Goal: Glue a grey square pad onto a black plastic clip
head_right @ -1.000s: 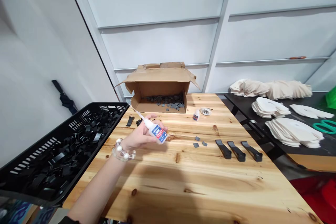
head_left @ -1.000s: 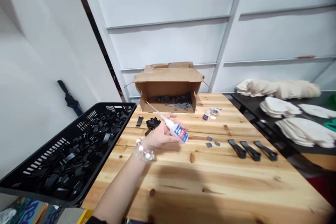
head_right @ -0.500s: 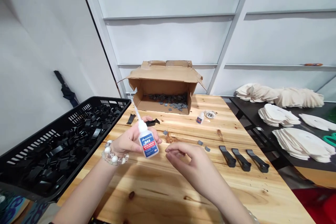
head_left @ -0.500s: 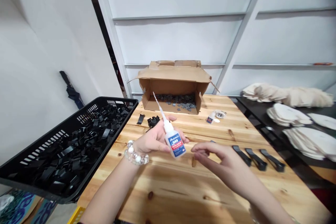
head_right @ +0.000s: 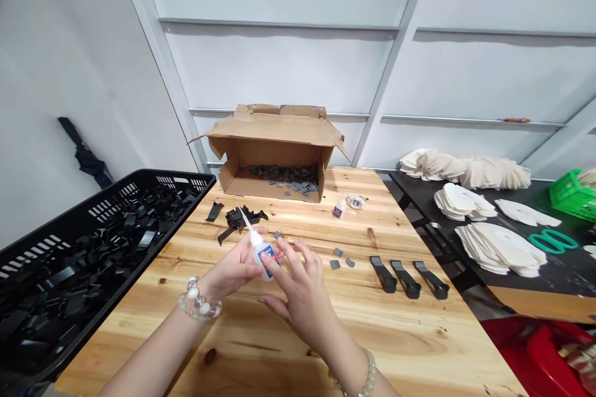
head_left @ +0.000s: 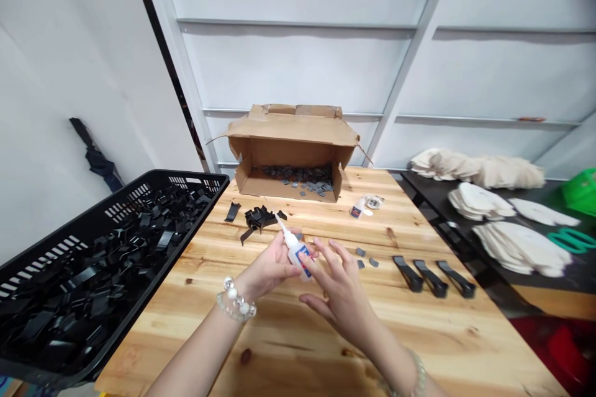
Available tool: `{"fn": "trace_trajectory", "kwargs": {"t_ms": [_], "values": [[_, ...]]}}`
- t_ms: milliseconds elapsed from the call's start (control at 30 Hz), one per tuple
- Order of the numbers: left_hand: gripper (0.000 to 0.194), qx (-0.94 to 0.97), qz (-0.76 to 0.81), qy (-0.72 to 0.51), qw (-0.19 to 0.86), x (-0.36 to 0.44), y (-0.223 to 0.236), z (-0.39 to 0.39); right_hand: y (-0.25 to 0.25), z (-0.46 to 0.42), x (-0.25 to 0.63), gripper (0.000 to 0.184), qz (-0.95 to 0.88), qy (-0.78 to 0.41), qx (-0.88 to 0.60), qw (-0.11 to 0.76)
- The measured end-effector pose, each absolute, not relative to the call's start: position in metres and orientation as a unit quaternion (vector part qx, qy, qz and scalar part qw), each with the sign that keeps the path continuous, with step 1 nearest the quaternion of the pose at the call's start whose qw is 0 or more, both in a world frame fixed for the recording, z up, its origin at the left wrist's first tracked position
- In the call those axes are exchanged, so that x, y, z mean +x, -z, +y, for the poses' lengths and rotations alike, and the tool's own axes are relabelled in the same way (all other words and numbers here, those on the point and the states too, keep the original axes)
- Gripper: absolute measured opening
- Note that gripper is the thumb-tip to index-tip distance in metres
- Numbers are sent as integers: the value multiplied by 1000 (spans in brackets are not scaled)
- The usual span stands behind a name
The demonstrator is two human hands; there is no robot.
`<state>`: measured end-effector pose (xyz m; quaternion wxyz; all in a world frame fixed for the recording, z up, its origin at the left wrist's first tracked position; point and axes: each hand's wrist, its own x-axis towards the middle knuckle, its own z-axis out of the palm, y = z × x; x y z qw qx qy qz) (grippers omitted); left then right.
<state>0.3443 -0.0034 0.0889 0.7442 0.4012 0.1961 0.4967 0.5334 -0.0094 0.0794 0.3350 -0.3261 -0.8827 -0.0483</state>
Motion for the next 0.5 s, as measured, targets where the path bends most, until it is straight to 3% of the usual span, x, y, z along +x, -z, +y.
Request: {"fn": "trace_trajectory", "kwargs": {"t_ms": [133, 233, 367, 500], "values": [[70, 386, 223, -517, 731, 344, -80, 0, -65, -4, 535, 59, -860, -70, -373, 341], [73, 394, 261, -524, 709, 345, -72, 4, -50, 1, 534, 54, -813, -265, -357, 377], [74, 402, 287, -528, 691, 347, -61, 9, -29, 5, 525, 49, -612, -564, -339, 438], [72, 407, 297, -521, 689, 348, -53, 11, -21, 6, 520, 46, -457, -716, -309, 428]]}}
